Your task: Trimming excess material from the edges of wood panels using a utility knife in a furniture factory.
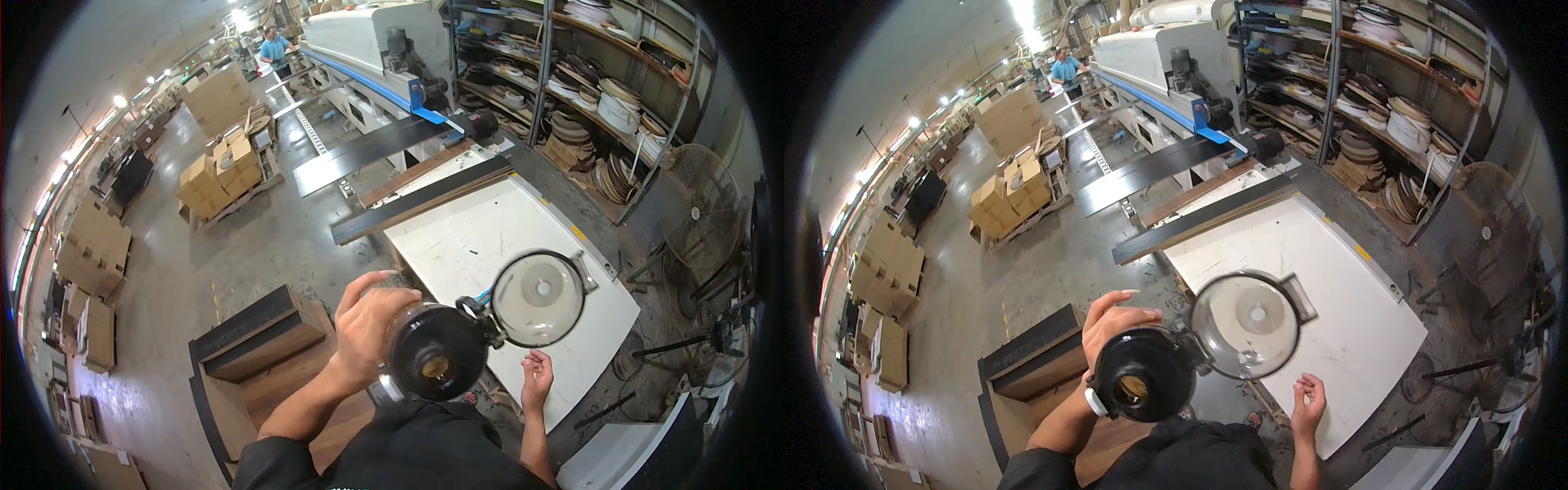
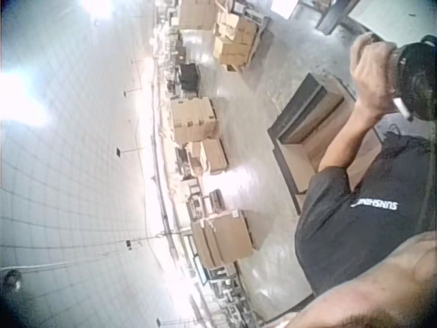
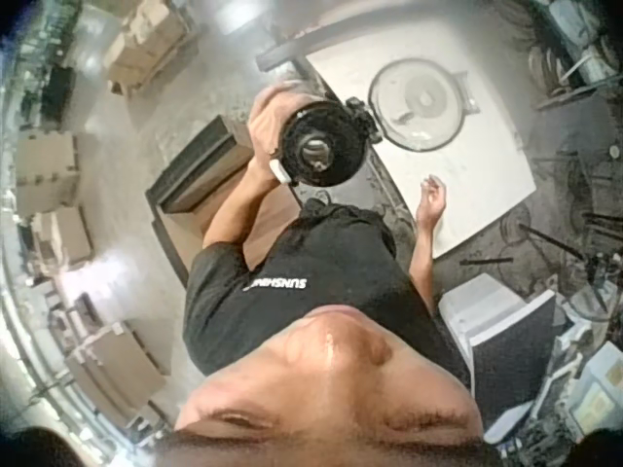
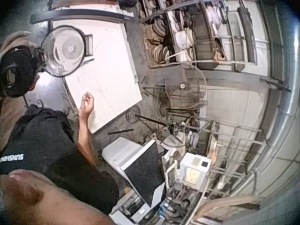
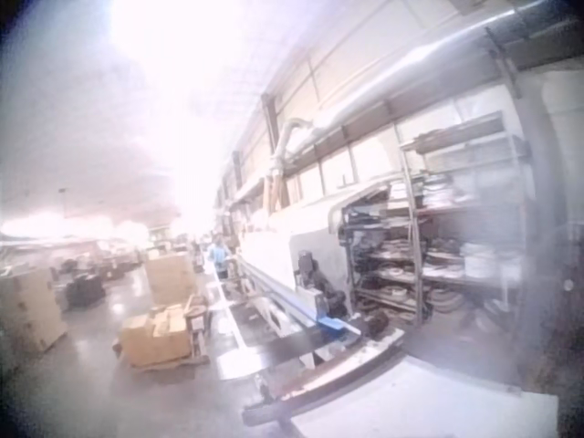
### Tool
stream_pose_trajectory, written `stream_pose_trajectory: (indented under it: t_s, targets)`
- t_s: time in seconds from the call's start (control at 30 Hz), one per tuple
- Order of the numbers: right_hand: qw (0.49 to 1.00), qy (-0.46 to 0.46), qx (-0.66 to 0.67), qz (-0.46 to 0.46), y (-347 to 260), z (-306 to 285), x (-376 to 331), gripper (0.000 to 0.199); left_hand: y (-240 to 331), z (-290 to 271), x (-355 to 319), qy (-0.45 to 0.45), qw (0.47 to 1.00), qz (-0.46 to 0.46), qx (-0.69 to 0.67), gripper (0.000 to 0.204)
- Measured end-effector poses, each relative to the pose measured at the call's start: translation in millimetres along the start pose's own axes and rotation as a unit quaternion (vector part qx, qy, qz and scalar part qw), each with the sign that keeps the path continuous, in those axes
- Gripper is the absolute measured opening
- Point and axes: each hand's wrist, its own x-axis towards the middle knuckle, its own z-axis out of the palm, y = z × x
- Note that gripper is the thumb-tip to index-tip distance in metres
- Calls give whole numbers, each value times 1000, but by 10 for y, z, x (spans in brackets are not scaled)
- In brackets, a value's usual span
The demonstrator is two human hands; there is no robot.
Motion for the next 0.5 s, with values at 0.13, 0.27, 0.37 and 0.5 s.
stream_pose_trajectory:
  t_s: [0.13, 0.27, 0.37, 0.5]
  targets:
    - [1000, -9, 8, 5, 161, -57, 0, 29, 136, 0, 226, 2, 999, 46, -6, 38]
    - [993, 67, 4, 92, -19, 17, -167, 34, 292, -109, 476, 15, 997, 75, -4, 38]
    - [997, 57, 9, 41, 71, -1, -153, 33, 356, -177, 648, 17, 993, 114, 14, 35]
    - [998, 56, -2, 2, 214, -21, -6, 32, 537, -285, 841, 2, 994, 110, 20, 26]
